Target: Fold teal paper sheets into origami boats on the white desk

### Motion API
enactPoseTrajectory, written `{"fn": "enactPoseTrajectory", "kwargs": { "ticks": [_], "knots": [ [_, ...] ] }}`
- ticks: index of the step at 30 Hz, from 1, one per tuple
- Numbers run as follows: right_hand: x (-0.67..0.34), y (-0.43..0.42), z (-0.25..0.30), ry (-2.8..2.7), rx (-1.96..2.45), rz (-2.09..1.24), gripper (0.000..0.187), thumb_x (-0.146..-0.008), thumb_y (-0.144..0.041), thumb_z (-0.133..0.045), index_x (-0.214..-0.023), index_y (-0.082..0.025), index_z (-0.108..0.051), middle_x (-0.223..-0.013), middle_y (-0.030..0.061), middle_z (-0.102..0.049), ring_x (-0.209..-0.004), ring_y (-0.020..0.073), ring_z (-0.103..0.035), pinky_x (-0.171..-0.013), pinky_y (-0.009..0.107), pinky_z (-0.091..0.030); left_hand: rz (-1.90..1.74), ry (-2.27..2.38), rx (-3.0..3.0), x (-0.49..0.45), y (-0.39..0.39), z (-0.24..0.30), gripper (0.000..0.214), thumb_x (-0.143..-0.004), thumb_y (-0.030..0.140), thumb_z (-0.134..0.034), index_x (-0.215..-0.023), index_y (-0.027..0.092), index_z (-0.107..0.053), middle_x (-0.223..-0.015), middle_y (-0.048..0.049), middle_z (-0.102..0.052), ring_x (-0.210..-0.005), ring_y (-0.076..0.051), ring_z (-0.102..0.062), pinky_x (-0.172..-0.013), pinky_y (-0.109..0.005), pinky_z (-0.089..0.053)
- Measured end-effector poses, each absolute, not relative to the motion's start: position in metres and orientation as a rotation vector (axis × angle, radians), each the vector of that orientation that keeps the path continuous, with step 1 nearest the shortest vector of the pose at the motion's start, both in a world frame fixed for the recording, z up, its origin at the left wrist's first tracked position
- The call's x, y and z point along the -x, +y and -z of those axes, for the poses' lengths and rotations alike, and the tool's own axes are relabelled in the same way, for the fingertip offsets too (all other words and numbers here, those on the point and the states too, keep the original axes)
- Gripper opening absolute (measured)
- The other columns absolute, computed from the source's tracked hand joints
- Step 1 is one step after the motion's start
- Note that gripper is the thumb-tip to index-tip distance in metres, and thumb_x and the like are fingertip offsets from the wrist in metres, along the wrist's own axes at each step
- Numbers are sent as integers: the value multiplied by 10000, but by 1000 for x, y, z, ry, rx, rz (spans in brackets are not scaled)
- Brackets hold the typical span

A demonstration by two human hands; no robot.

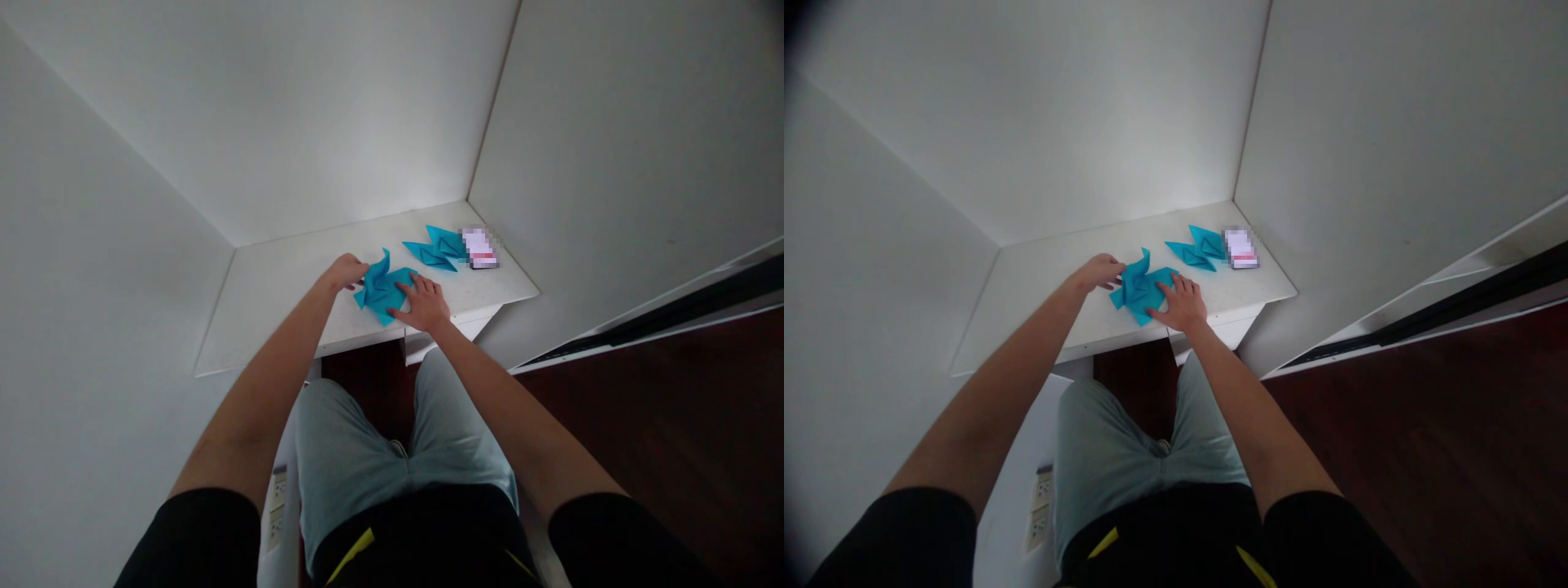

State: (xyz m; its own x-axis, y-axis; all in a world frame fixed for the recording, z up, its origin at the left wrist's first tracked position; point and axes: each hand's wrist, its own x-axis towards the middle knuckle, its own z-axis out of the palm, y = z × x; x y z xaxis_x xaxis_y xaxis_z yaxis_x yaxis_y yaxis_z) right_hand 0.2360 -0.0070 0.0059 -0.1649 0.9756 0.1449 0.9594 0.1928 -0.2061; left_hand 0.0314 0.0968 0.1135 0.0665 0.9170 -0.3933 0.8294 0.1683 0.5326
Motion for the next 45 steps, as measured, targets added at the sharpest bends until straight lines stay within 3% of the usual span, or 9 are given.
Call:
{"fn": "enactPoseTrajectory", "kwargs": {
  "ticks": [7, 13, 16, 19, 21, 24, 31, 37, 45],
  "knots": [
    [-237, -8, -6, -2226, 1858, -88, 875, -961, -843, -528, -1646, -299, -519, -1783, 149, -362, -1594, 396, -353, -1255, 550, -268, -211, 1911, -1599, 8, 97, -91, 216, -949, 220, -670, -1134, 146, -752, -1179, -150, -820, -1051, -254, -797, -801, -287, -614],
    [-237, -7, -7, -2230, 1864, -94, 870, -967, -842, -510, -1649, -301, -518, -1781, 146, -371, -1595, 393, -354, -1253, 549, -272, -221, 2113, -2030, 16, 79, -66, 505, -918, 279, -733, -1401, 187, -617, -1452, -188, -664, -1330, -313, -655, -1085, -416, -532],
    [-237, -7, -7, -2232, 1867, -86, 868, -968, -840, -512, -1650, -302, -514, -1777, 151, -375, -1593, 388, -357, -1250, 548, -282, -229, 2130, -2307, 11, 68, -60, 434, -946, 297, -701, -1370, 220, -655, -1510, -185, -592, -1445, -357, -535, -1188, -494, -445],
    [-238, -8, -8, -2240, 1870, -72, 855, -984, -830, -486, -1658, -303, -503, -1784, 145, -361, -1593, 386, -350, -1253, 546, -277, -200, 1848, -2404, 6, 60, -55, 364, -1005, 268, -601, -1359, 248, -684, -1454, -132, -649, -1392, -290, -582, -1183, -423, -451],
    [-238, -7, -7, -2246, 1874, -75, 851, -990, -828, -465, -1663, -308, -497, -1791, 134, -350, -1595, 389, -341, -1256, 548, -270, -203, 1717, -2416, 4, 55, -50, 349, -1036, 343, -584, -1356, 259, -696, -1448, -105, -677, -1379, -261, -606, -1221, -407, -416],
    [-238, -7, -7, -2243, 1876, -83, 860, -987, -838, -453, -1664, -311, -494, -1793, 129, -349, -1594, 393, -343, -1256, 553, -266, -199, 1729, -2411, 3, 45, -42, 407, -1055, 513, -571, -1369, 288, -698, -1499, -79, -681, -1442, -278, -579, -1329, -509, -236],
    [-238, -6, -4, -2247, 1872, -68, 866, -993, -827, -452, -1672, -291, -484, -1793, 143, -347, -1594, 404, -336, -1248, 559, -267, -14, 1601, -2377, 7, 30, -37, 717, -1066, 646, -475, -1652, 233, -475, -1781, -119, -383, -1668, -290, -312, -1356, -528, -173],
    [-238, -6, -6, -2242, 1886, -89, 867, -980, -840, -476, -1660, -302, -503, -1786, 146, -358, -1590, 400, -349, -1249, 560, -271, 39, 1580, -2332, 19, 30, -33, 672, -1143, 542, -190, -1726, 257, -366, -1827, -56, -275, -1713, -224, -188, -1378, -493, -145],
    [-239, -6, -8, -2254, 1865, -107, 875, -979, -848, -468, -1657, -296, -508, -1786, 152, -357, -1591, 407, -352, -1247, 574, -275, 92, 1657, -2330, 44, 34, -30, 676, -1138, 516, -181, -1770, 286, -250, -1846, -20, -182, -1726, -251, -107, -1385, -568, -82]
  ]
}}
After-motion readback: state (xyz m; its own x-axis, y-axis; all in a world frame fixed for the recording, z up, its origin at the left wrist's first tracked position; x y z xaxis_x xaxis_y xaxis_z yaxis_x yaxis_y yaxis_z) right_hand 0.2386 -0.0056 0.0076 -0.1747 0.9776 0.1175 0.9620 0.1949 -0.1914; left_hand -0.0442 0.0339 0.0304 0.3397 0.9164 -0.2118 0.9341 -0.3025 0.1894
